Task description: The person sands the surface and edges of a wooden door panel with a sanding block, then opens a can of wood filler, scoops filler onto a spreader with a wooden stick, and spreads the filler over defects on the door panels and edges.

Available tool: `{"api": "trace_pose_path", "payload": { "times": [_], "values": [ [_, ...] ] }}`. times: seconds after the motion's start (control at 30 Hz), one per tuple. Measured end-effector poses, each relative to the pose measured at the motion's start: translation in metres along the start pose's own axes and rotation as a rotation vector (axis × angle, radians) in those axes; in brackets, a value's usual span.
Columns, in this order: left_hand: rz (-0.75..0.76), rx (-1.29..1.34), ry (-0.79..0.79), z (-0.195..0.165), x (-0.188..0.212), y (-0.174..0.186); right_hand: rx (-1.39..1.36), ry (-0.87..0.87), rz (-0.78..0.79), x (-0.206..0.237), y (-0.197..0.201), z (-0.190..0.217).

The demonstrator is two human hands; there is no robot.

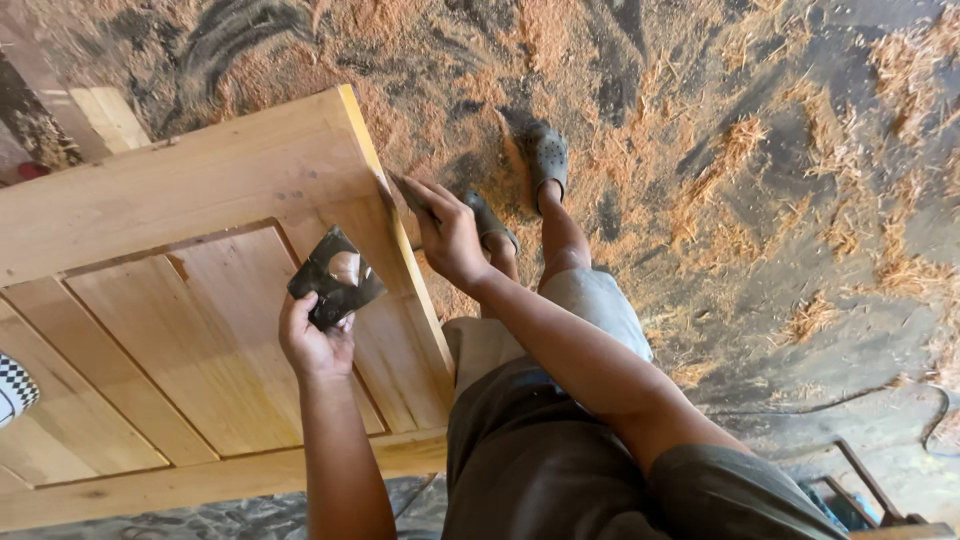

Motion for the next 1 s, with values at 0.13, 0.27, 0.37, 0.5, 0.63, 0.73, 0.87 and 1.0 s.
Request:
{"api": "trace_pose_path", "payload": {
  "times": [0.13,0.27,0.37,0.5,0.63,0.73,0.87,1.0],
  "values": [
    [0.041,0.022,0.007,0.005,0.001,-0.004,0.022,-0.034,-0.096,-0.002,-0.004,-0.001],
    [0.035,0.0,0.001,0.01,0.004,0.003,0.086,-0.004,-0.039,-0.007,-0.009,0.003],
    [0.069,0.054,-0.014,0.012,0.003,0.006,0.175,-0.005,0.022,-0.009,-0.01,0.005],
    [0.029,0.015,0.003,0.014,0.0,0.006,0.221,0.013,0.132,-0.009,-0.008,0.009],
    [0.02,-0.02,-0.003,0.011,-0.001,-0.001,0.394,0.027,0.378,-0.001,-0.008,0.01],
    [0.014,-0.038,-0.009,0.009,-0.001,-0.007,0.286,-0.095,0.253,0.006,0.018,0.006],
    [0.057,0.046,-0.031,0.019,-0.01,-0.026,-0.424,-0.454,0.21,0.029,0.039,-0.006],
    [0.058,0.085,-0.008,0.043,-0.017,-0.056,-0.134,0.048,0.077,0.047,0.067,0.046]
  ]
}}
Point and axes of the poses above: each hand's wrist, its own x-axis away from the middle knuckle, its own y-axis out of the back of the hand, z = x × y, the point moved 6 cm from there along -x, towards the middle knuckle, and after that the axes turned 13 degrees about z, right-handed, at the moved point
